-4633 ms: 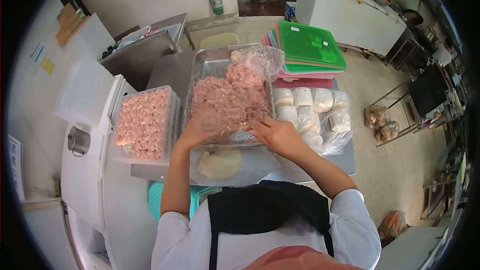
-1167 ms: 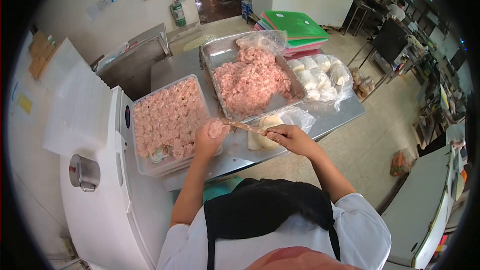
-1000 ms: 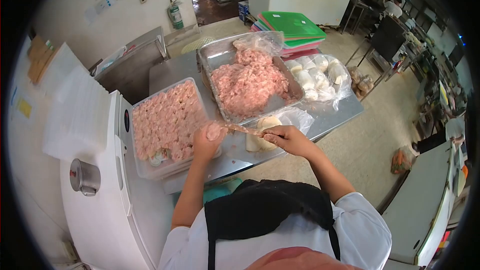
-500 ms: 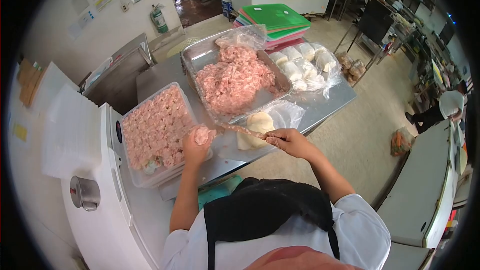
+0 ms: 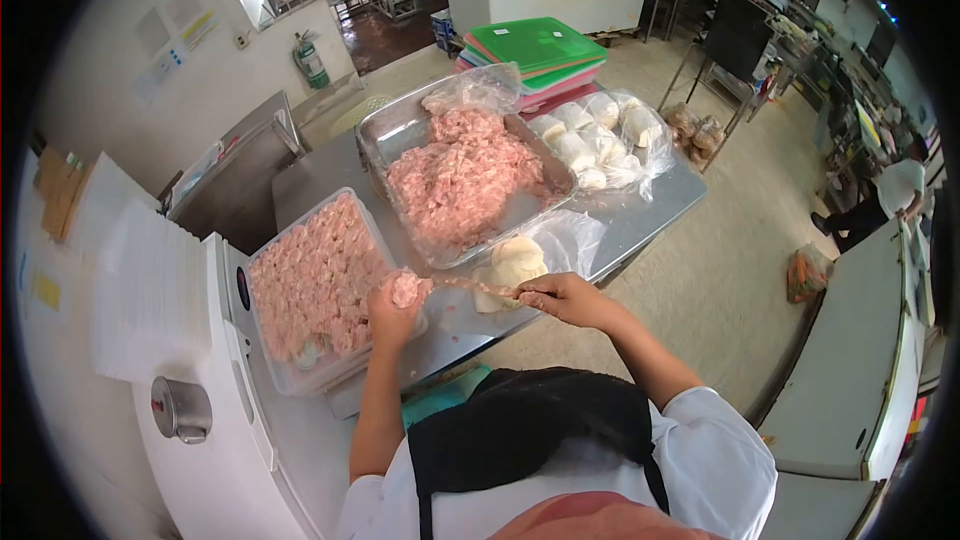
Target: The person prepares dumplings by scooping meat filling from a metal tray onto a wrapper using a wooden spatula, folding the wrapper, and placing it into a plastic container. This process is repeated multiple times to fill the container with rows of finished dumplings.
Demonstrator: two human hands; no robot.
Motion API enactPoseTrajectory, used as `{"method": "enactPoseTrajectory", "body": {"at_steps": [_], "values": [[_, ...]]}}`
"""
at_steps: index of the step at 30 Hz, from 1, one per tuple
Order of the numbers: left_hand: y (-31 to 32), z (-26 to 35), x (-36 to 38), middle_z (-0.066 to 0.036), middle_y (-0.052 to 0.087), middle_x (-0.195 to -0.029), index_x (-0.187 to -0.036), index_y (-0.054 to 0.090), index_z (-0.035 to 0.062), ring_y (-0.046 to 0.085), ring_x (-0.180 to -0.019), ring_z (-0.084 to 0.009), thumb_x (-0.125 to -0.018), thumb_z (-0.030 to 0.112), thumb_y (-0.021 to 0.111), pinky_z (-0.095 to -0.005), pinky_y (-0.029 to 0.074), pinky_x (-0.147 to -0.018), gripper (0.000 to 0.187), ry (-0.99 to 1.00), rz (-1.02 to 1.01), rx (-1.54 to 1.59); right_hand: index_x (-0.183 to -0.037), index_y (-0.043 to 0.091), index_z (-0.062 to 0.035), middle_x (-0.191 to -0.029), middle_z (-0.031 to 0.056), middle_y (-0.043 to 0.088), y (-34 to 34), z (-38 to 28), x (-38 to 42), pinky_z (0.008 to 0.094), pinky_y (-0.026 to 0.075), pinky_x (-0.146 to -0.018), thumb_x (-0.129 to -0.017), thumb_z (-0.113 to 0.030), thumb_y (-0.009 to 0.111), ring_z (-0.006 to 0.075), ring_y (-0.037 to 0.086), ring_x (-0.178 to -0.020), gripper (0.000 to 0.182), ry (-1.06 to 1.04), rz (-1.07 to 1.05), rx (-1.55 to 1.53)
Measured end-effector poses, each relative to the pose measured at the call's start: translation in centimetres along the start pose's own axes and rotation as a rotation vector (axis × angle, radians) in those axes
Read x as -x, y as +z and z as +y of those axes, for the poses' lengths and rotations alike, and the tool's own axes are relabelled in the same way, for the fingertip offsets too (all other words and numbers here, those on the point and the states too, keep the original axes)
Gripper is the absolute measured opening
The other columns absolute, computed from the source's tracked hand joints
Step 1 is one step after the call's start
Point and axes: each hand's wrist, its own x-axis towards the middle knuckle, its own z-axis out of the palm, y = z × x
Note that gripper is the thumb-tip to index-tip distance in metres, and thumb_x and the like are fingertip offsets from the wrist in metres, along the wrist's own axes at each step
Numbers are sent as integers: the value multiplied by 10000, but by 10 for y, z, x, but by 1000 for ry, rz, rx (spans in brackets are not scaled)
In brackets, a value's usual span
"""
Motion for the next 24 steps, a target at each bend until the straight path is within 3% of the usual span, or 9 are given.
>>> {"method": "enactPoseTrajectory", "body": {"at_steps": [6,9,15,16,22,24], "values": [[-11,28,-9,-97,673,-1017,-1036,636,29,639,-957,-221,-689,172,814,-324,481,-847,415,73,-28,367,-1097,662,-71,-851,135,663,-4,-16,-7,317,470,-703,-924,-277,584,204,593,-730,280,23,-24,27],[-21,35,-11,-92,655,-1082,-1045,631,37,617,-1018,-211,-670,133,819,-315,464,-887,430,39,-155,386,-1091,661,-67,-874,146,663,-2,-10,-11,329,473,-711,-921,-288,584,219,607,-746,289,-22,-16,-2],[-22,23,-12,-83,681,-992,-1021,625,34,643,-950,-231,-644,106,811,-322,486,-854,426,131,-285,434,-1070,656,-58,-888,171,653,0,-30,-16,380,480,-709,-915,-264,580,309,623,-779,268,-187,-46,132],[-20,21,-11,-86,679,-954,-967,627,28,645,-923,-227,-628,118,818,-324,492,-835,400,134,-257,481,-1056,657,-64,-878,172,650,1,-35,-16,410,478,-706,-905,-250,581,354,611,-801,251,-198,-51,154],[-31,26,-18,-112,664,-931,-939,623,23,643,-879,-251,-624,155,831,-337,497,-801,400,220,-368,329,-1011,669,-80,-842,152,637,-27,-55,-17,421,476,-693,-879,-242,602,345,610,-793,220,-317,-24,405],[-41,40,-22,-111,658,-925,-938,622,19,638,-860,-254,-630,168,832,-342,496,-786,402,129,-430,335,-1007,669,-81,-842,151,631,-43,-64,-17,418,476,-693,-881,-246,602,340,610,-795,218,-291,-19,403]]}}
